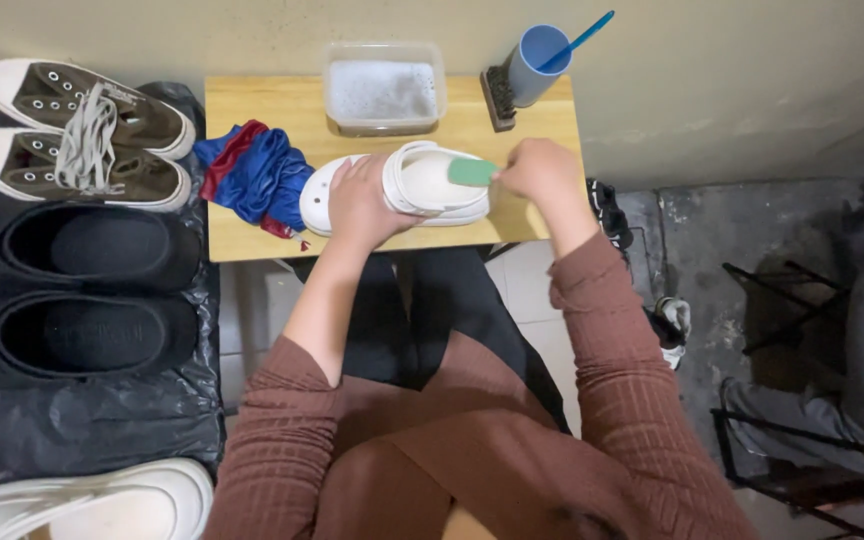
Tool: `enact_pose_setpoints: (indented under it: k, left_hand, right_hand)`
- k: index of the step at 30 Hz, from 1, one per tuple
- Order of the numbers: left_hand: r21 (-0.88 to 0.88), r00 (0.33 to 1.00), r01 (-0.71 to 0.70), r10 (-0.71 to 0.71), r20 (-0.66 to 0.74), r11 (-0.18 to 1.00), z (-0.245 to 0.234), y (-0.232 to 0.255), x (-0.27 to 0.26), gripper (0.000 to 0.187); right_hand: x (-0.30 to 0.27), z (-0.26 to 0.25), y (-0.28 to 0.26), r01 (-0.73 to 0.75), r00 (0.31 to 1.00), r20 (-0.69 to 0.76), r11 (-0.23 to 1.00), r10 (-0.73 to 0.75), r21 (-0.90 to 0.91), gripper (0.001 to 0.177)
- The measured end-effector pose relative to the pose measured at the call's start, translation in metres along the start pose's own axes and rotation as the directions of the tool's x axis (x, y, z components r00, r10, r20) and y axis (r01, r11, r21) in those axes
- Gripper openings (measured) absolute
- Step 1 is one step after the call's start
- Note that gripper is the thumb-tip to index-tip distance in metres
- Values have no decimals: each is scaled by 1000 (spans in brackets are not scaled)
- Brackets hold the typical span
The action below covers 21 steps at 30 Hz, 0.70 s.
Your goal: The person scrubs a white clog-style shoe with a green brush, repeatedly dipping the brush into a container of soapy water. They clean the interior, upper surface, and sole of the shoe, turning it over to reach different areas.
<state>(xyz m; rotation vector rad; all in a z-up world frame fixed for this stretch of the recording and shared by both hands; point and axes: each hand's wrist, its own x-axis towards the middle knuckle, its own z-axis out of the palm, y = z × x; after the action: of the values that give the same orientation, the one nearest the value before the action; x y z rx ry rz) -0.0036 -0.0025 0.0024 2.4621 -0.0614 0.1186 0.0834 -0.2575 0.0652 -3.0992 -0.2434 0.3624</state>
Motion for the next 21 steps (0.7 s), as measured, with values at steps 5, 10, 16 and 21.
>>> enact_pose_setpoints:
  k: [5, 10, 16, 21]
  left_hand:
    - [5, 1000, 10, -10, 22, 1000, -2, 3, -2, 103]
    - [9, 1000, 7, -8, 24, 1000, -1, 3, -1, 101]
    - [16, 999, 29, -29, 29, 999, -7, 8, -6, 104]
    - [27, 998, 36, -37, 52, 999, -4, 6, -2, 106]
  right_hand:
    - [-1, 1, -22, 71, 995, 75, 997, -73, 32, 37]
    - [9, 36, -66, 148, 988, 19, 965, -156, 217, 34]
    - [5, 6, -23, 70, 989, 123, 995, -79, 70, 55]
    - [12, -7, -37, 93, 961, 260, 995, -94, 17, 47]
